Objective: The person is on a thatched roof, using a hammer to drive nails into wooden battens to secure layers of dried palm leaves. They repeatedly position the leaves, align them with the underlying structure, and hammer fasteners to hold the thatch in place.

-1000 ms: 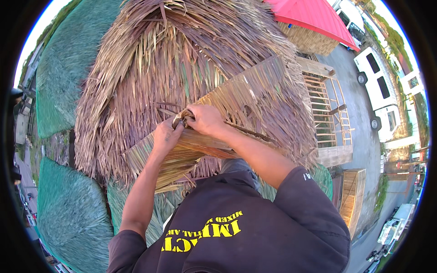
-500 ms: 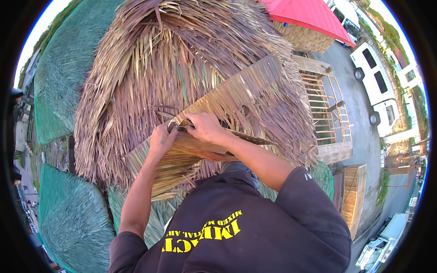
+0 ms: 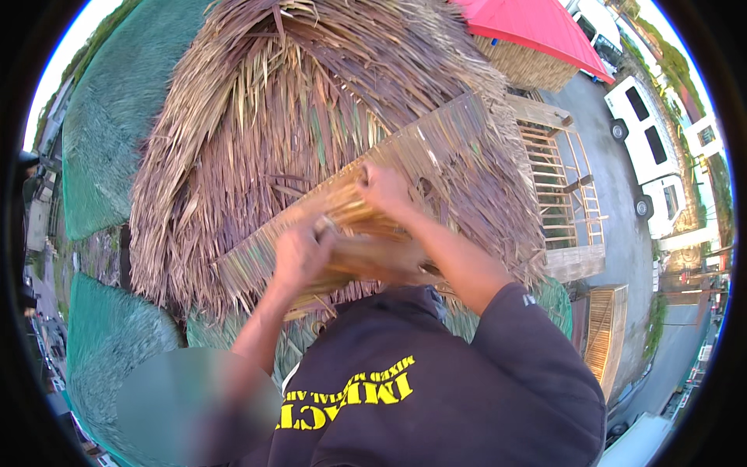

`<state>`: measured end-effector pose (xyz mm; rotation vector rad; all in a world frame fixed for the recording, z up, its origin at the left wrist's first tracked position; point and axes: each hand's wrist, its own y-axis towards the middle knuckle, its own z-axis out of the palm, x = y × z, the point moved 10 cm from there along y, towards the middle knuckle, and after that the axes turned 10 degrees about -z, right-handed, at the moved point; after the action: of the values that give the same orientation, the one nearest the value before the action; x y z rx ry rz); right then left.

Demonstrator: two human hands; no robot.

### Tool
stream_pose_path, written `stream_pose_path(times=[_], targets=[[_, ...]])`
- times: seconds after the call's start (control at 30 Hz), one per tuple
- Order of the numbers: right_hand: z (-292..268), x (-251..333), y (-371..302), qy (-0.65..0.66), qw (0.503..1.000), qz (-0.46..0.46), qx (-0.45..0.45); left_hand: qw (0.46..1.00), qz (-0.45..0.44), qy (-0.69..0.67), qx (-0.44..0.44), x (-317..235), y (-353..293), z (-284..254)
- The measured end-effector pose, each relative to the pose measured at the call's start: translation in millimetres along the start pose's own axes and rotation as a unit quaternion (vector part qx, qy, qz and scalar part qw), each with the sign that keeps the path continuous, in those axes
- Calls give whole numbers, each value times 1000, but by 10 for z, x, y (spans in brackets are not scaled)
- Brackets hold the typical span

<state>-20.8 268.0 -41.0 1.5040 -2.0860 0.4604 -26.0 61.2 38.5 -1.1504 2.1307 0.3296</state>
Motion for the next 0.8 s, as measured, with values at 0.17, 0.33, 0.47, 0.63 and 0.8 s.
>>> stream_pose_path(times=[0.17,0.33,0.47,0.63,0.8], targets=[[-761,-327,142,-80,986,-26,-142,985,-85,117,-94,586,427,-815],[-1613,-108,284,-186,955,-73,-217,953,48,298,40,480,283,-517],[-1653,781,661,-169,957,-193,-137,872,282,362,169,-203,-165,425],[-930,2094,943,-59,955,-289,16,786,451,372,201,-1115,-580,1498],[-103,2422,1466,-20,954,-266,139,772,490,331,234,-1360,-384,2261]])
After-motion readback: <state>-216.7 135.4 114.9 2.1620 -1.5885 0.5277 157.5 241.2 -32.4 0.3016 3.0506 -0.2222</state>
